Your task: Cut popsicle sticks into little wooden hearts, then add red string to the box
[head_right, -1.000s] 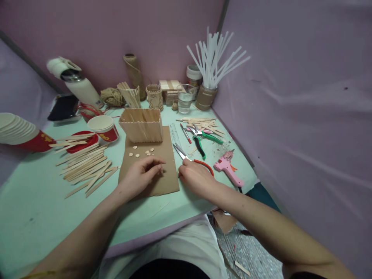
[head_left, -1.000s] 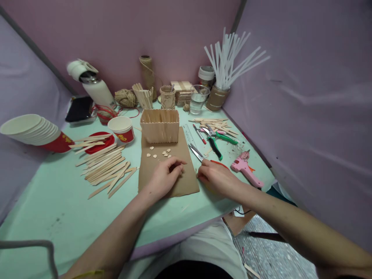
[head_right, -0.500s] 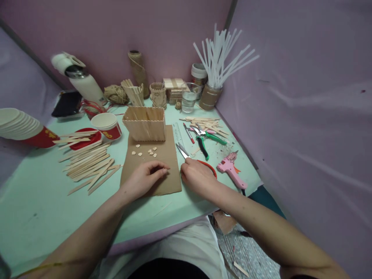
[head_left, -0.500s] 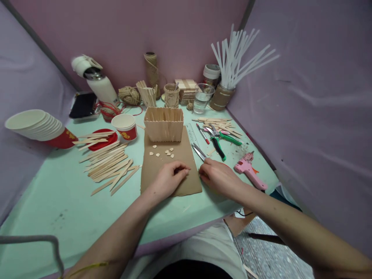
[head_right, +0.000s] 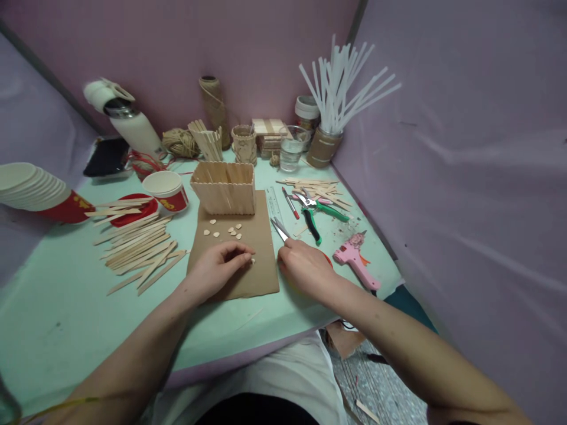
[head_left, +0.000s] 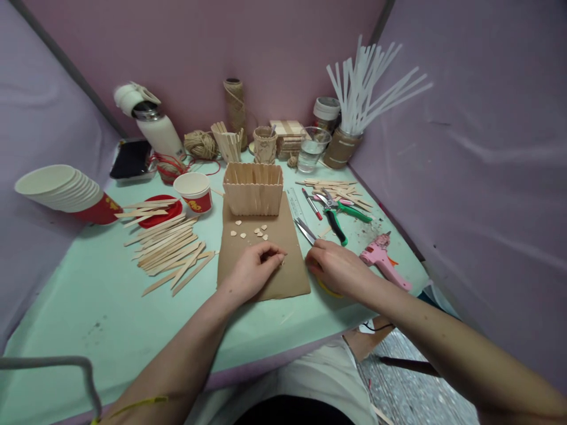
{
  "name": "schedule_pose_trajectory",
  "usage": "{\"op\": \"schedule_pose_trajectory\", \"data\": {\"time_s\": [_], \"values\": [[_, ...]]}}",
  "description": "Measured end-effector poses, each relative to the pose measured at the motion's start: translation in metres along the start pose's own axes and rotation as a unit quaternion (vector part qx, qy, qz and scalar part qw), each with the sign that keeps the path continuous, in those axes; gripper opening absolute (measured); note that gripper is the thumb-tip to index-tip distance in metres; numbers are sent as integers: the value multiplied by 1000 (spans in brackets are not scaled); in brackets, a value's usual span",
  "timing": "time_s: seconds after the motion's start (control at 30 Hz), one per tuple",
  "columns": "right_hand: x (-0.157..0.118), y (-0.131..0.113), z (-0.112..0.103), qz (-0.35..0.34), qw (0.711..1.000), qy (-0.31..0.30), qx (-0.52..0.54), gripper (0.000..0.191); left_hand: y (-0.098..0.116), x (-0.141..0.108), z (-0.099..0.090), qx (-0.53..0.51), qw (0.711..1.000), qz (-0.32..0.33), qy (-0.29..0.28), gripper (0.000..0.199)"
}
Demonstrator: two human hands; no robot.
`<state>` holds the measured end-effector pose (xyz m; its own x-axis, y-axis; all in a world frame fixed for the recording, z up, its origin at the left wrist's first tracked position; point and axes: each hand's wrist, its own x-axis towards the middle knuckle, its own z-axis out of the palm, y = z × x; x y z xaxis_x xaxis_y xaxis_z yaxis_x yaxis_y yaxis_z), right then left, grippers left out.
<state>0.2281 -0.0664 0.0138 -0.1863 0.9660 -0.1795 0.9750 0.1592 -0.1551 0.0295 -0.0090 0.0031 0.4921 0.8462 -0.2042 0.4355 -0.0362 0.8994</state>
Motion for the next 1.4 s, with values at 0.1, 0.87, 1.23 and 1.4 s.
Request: {"op": "schedule_pose_trajectory", "data": {"time_s": [0.1, 0.87, 1.23, 1.4], "values": [[1, -5, 0, -1, 1000, -22, -14, 17, -1, 0, -1, -3, 1000, 0, 1, 20], [80, -9, -38, 0, 904, -16, 426, 17, 9, 27, -20, -267, 959, -87, 21, 26], [70, -11, -32, -31, 875, -59, 479, 36, 22, 31, -19, -150, 983, -69, 75, 32], [70, -7, -17, -105, 909, -96, 392, 17, 16, 33, -20, -163, 980, -57, 100, 29]]}}
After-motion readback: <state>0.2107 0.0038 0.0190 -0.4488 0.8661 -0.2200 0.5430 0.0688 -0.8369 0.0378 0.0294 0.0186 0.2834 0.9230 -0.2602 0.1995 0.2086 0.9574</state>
